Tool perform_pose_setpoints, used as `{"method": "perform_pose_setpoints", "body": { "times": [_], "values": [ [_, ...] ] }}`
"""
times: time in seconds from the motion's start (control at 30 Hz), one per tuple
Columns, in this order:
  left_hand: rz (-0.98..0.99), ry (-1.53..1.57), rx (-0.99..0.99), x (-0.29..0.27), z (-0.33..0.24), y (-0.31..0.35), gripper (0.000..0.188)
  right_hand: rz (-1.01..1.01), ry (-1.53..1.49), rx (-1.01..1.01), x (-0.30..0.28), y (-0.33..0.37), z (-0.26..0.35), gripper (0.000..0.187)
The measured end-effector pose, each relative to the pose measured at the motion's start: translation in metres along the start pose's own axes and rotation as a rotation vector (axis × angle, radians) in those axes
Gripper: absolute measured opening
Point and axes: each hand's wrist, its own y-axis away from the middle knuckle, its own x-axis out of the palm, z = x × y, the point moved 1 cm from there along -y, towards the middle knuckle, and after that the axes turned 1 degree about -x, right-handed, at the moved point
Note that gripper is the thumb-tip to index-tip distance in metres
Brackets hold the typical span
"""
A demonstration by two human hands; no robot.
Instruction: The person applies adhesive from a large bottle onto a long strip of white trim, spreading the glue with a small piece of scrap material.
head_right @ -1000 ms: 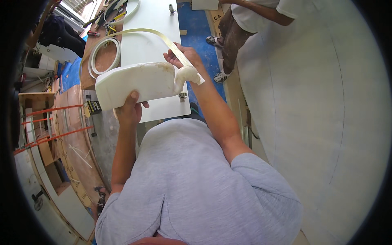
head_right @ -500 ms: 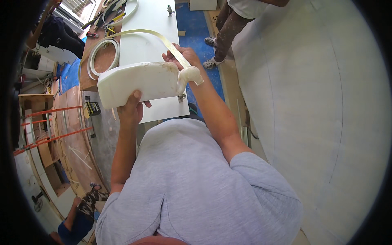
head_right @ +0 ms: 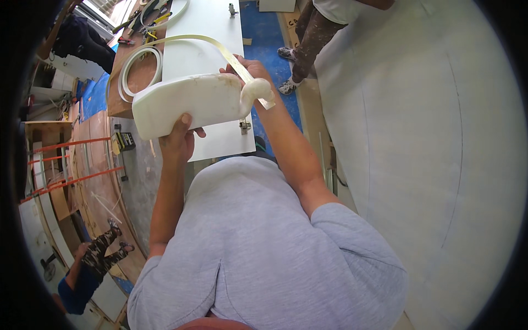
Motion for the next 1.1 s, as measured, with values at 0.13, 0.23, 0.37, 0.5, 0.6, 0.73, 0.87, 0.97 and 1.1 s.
{"method": "perform_pose_setpoints", "body": {
  "times": [0.13,0.23,0.37,0.5,0.6,0.73,0.87,0.97,1.1],
  "values": [
    [-0.016,-0.014,0.006,0.0,-0.005,0.002,0.045,-0.026,-0.052,0.036,0.007,0.003,0.003,0.024],
    [0.006,0.005,0.015,-0.006,-0.007,0.003,0.045,-0.088,-0.093,0.006,0.005,-0.001,0.002,0.025],
    [-0.013,-0.013,0.031,-0.004,-0.006,0.003,0.045,-0.07,-0.127,-0.012,0.006,-0.001,0.001,0.025],
    [-0.014,-0.01,0.032,-0.008,-0.006,0.004,0.044,-0.038,-0.141,0.016,0.004,-0.004,0.002,0.025],
    [0.007,-0.061,0.046,-0.012,-0.007,0.002,0.048,-0.042,-0.134,0.016,-0.002,-0.009,0.0,0.026],
    [-0.135,-0.026,0.062,-0.009,-0.003,-0.009,0.043,0.061,0.056,-0.047,-0.008,-0.007,0.003,0.03],
    [-0.079,-0.027,0.058,-0.005,-0.002,-0.007,0.043,0.058,0.091,-0.019,-0.027,-0.021,0.004,0.031],
    [-0.05,-0.028,0.052,-0.004,-0.003,-0.003,0.043,-0.028,0.002,-0.014,-0.019,-0.017,-0.002,0.03],
    [-0.04,-0.016,0.047,0.003,-0.001,0.0,0.044,-0.036,0.054,-0.035,-0.021,-0.018,-0.002,0.031]
  ]
}}
